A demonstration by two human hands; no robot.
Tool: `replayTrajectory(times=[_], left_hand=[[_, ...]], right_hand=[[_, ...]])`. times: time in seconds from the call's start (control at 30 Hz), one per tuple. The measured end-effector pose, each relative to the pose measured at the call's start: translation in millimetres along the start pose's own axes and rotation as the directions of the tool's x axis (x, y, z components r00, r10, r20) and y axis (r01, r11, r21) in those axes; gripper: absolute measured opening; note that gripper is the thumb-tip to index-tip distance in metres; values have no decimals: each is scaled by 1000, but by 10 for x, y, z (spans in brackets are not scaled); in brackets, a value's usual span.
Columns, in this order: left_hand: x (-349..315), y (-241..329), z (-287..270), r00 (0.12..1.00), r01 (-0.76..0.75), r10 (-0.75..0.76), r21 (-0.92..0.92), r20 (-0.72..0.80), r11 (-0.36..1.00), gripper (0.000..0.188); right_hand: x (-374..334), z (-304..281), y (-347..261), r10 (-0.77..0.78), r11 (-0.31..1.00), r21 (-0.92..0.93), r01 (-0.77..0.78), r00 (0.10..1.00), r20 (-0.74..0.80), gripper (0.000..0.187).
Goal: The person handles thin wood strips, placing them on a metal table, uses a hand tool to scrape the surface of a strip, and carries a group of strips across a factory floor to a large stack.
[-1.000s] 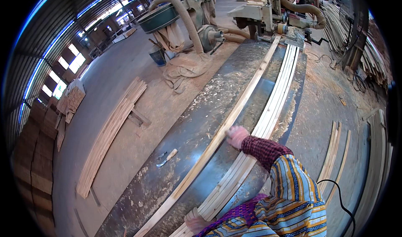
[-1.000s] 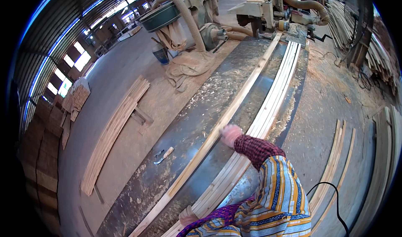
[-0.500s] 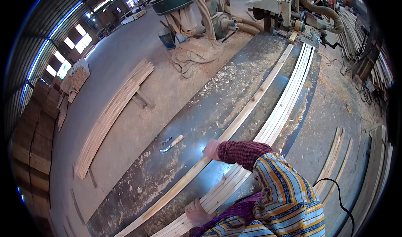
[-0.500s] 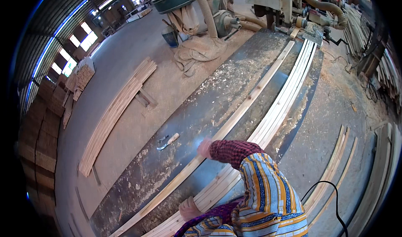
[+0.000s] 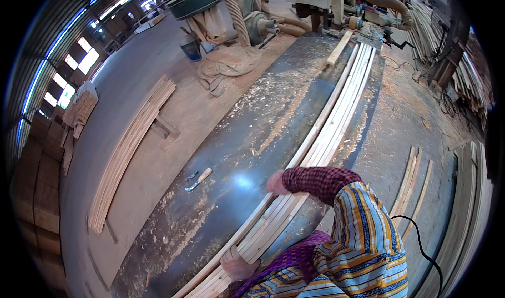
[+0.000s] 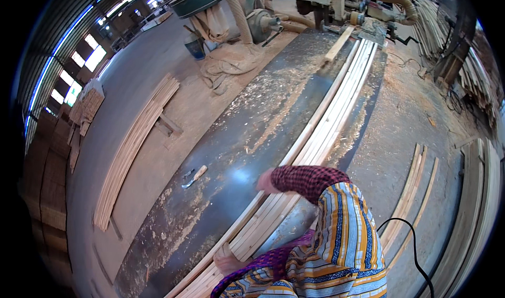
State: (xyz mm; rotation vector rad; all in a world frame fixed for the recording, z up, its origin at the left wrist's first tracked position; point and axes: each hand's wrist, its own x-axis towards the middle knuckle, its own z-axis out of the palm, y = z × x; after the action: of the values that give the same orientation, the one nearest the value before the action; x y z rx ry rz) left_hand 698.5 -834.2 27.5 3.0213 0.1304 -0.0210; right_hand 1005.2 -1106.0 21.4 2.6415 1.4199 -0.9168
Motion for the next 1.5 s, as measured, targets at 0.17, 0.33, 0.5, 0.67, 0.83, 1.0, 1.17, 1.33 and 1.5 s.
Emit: replayTrajectory(times=[0.17, 0.33, 0.5, 0.67, 0.83, 1.0, 1.17, 1.33, 1.5], left_hand=[[42, 162, -154, 1000, 26, -27, 91, 2, 996, 111], [184, 240, -281, 992, -18, -12, 237, 125, 971, 119], [247, 81, -188, 977, -37, 22, 72, 212, 997, 123], [232, 177, -277, 985, -22, 11, 60, 174, 998, 123], [184, 192, -218, 981, 7, -31, 126, 194, 992, 125], [76, 396, -302, 998, 28, -37, 159, 59, 987, 119], [-356, 511, -221, 968, 7, 46, 212, -246, 977, 113], [-291, 496, -421, 996, -24, 19, 59, 93, 998, 106], [-413, 633, -236, 984, 172, -175, 88, 26, 981, 93]], right_hand=[[-231, 34, 662, 49, 998, 34, -48, 998, -25, 37], [-734, -12, 513, 205, 853, 481, -200, 978, 43, 54], [-795, -31, 292, 18, 998, -54, -12, 994, 107, 119], [-768, -68, -37, -137, 945, -279, 167, 983, 127, 137], [-863, -106, -151, -89, 948, -293, 121, 989, 119, 135], [-1094, -5, -204, -82, 950, -306, 60, 995, -60, 128], [-1460, 482, -234, -307, 923, -378, 73, 733, -607, 82], [-1559, 1076, -324, -384, 915, -403, -14, 269, -883, 44], [-1785, 1076, -470, -271, 961, -273, 41, 329, -905, 41]])
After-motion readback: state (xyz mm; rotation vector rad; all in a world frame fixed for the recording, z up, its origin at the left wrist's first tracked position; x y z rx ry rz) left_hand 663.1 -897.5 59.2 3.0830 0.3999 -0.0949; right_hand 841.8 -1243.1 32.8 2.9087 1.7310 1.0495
